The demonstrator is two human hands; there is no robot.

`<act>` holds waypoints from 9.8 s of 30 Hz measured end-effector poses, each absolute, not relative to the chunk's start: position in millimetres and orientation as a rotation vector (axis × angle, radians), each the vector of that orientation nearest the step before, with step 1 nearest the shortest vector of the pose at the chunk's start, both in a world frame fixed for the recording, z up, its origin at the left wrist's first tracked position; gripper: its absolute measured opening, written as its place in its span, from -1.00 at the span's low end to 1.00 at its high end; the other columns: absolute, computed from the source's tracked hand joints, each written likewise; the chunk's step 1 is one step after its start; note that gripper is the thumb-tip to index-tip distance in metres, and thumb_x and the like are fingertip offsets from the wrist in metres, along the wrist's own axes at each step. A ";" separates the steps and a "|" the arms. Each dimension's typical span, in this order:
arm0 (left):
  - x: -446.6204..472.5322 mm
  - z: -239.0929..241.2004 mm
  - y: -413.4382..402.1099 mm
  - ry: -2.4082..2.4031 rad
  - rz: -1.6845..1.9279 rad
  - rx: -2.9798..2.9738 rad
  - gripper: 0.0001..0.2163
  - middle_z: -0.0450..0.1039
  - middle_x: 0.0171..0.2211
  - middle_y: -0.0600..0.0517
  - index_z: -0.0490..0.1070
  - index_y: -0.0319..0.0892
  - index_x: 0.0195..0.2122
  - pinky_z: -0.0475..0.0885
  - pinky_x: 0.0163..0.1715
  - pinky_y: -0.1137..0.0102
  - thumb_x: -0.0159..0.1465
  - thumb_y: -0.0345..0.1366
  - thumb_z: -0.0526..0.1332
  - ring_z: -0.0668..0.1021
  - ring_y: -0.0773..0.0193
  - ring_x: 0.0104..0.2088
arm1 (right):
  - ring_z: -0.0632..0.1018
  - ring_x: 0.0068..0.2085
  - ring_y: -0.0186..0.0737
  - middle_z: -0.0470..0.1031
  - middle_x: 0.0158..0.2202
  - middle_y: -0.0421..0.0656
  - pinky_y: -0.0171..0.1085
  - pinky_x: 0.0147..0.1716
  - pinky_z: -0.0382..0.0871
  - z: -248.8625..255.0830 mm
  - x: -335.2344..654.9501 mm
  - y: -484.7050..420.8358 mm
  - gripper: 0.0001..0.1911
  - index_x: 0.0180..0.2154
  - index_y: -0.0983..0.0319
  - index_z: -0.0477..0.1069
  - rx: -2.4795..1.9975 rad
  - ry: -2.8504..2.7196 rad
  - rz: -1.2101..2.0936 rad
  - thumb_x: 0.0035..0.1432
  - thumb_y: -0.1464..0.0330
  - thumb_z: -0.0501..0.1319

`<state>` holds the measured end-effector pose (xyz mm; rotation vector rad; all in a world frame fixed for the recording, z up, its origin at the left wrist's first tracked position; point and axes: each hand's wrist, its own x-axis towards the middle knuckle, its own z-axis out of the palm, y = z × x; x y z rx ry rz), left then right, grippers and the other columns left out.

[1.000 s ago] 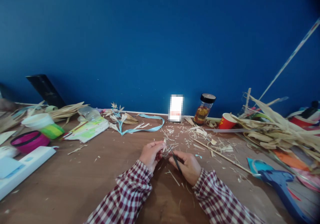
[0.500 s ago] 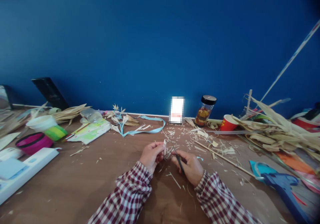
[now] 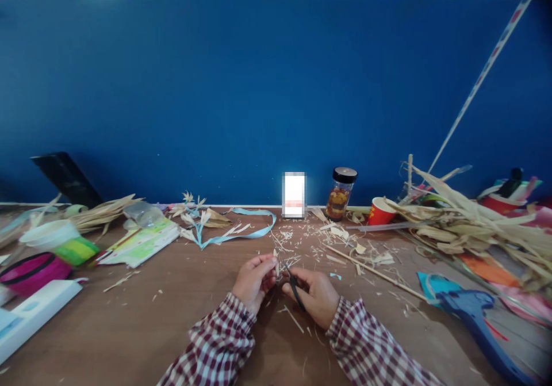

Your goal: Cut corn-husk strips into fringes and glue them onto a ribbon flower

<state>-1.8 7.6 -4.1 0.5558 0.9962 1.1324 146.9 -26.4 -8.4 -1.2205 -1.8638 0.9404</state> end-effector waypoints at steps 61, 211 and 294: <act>1.5 -14.7 4.6 1.114 1.212 1.431 -0.87 0.43 -0.53 0.04 0.38 -0.26 -0.44 0.34 -0.49 0.52 -0.01 -0.33 0.25 0.45 0.37 -0.52 | 0.25 -0.60 -0.41 0.22 -0.62 -0.30 -0.43 -0.63 0.13 -16.1 147.0 -20.8 -0.80 -0.28 0.21 0.41 -1.095 -1.637 1.125 0.06 0.27 0.13; -1.0 -3.0 6.6 1.039 1.114 0.646 -0.94 0.32 -0.64 0.10 0.41 -0.26 -0.52 0.22 -0.74 0.66 0.07 -0.43 0.18 0.27 0.55 -0.71 | 0.41 -0.47 -0.30 0.42 -0.56 -0.25 -0.40 -0.47 0.25 -9.8 145.5 -28.9 -0.75 -0.37 0.24 0.45 -1.246 -1.924 0.783 0.09 0.26 0.06; 2.8 -0.9 2.3 0.939 1.103 0.537 -0.99 0.33 -0.64 0.13 0.36 -0.29 -0.44 0.29 -0.72 0.69 0.10 -0.46 0.19 0.36 0.56 -0.69 | 0.44 -0.43 -0.26 0.46 -0.48 -0.21 -0.37 -0.44 0.28 -10.1 146.1 -26.7 -0.71 -0.17 0.21 0.41 -1.185 -1.874 0.924 0.08 0.27 0.08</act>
